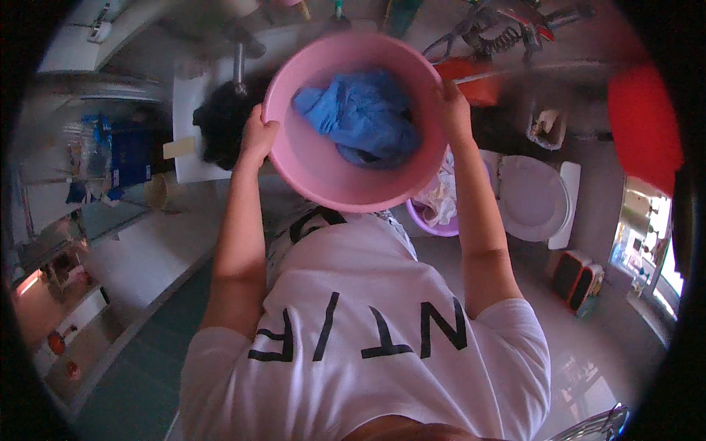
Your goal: The person washes clothes in a pink basin by hand, rubbing and wringing a blue garment in soapy water.
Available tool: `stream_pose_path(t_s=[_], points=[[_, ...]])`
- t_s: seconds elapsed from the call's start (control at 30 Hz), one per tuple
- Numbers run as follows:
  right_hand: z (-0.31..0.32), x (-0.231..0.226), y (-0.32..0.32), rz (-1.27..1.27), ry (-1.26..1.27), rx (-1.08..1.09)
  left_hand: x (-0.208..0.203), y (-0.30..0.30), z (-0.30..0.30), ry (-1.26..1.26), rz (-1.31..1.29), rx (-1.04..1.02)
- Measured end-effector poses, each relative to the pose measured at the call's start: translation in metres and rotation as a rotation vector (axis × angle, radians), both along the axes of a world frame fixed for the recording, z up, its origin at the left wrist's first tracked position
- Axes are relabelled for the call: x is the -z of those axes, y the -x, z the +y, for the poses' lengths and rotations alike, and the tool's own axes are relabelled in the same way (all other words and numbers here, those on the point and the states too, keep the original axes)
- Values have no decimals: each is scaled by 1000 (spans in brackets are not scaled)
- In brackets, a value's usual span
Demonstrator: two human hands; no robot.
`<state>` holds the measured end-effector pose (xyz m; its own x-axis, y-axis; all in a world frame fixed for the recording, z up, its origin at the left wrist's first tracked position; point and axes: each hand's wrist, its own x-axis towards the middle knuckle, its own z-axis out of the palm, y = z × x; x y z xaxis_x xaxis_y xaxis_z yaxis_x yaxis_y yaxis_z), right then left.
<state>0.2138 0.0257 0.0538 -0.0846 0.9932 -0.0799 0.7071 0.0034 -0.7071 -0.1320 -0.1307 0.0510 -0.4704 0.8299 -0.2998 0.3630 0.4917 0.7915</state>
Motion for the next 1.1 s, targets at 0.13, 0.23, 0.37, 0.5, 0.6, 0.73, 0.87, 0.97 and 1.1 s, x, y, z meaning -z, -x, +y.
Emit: stream_pose_path(t_s=[0.13,0.23,0.37,0.5,0.6,0.73,0.87,0.97,1.1], points=[[-21,-17,22,-172,-2,53,12,20,-7,33,65,51],[-31,-28,32,-414,-374,19,4,15,-11,135,180,73],[-47,-36,61,-321,-516,-166,-11,-12,-12,7,494,100],[-67,5,108,-210,-560,-125,-32,-47,28,-393,708,430],[-77,29,126,-357,-409,-7,9,-77,66,-411,773,528],[-70,53,116,-434,-278,-23,63,-89,82,-262,844,622],[-58,70,112,-477,-308,-93,77,-94,87,-231,834,622],[-55,68,113,-531,-329,-127,73,-94,90,-228,878,630],[-55,76,115,-541,-302,-109,85,-91,94,-329,797,584]])
